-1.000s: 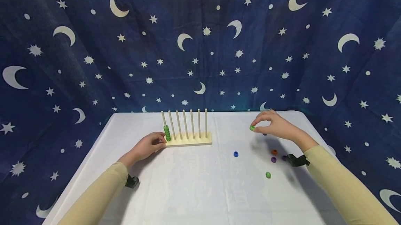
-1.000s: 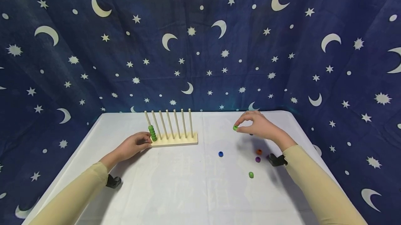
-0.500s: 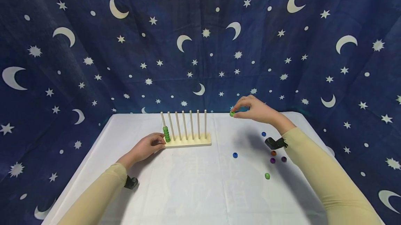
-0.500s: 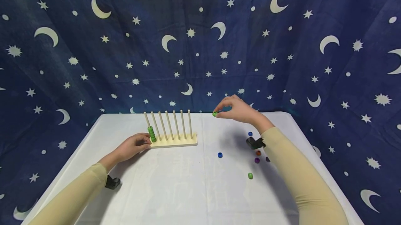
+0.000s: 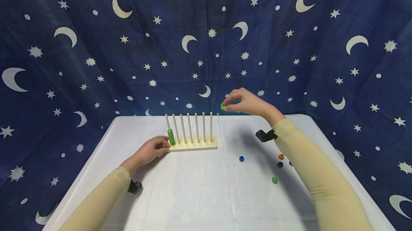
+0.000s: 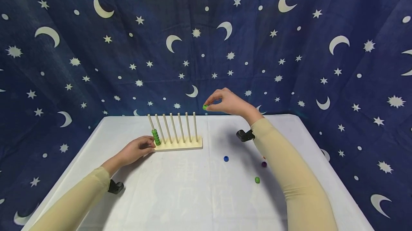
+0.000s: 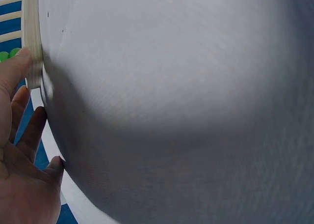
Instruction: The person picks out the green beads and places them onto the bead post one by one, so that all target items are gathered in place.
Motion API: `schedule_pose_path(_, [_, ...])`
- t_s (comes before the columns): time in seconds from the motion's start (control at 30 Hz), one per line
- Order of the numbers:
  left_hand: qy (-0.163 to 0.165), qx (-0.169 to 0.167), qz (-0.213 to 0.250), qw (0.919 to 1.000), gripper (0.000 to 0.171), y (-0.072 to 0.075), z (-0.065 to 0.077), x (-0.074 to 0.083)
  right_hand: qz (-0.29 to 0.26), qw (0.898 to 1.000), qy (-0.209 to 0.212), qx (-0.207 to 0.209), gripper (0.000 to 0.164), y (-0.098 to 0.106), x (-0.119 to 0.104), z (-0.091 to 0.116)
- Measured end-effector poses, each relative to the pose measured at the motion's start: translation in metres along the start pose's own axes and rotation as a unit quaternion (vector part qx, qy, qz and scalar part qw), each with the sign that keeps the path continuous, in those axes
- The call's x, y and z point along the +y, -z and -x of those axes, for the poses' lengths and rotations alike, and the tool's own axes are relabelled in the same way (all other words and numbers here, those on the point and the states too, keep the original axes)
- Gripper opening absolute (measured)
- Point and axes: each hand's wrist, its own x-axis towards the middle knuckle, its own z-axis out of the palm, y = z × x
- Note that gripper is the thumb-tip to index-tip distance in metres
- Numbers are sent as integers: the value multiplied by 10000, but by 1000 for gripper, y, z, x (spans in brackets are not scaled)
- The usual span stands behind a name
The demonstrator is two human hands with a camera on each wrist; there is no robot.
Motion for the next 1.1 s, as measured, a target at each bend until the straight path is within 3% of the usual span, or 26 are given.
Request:
schedule_pose_path(0.33, [-69,-1,2,10000,6,1,1,0,-228,9992,301,-111,22,-12,-19,-28])
schedule_pose_path(0.73, [-79,31,20,10000,7,0,1,0,-741,9931,705,-575,23,-34,-39,-62])
schedule_pose_path(1.1, [-75,27,31,10000,7,1,-1,1,-731,9893,988,-791,25,-54,-58,-86])
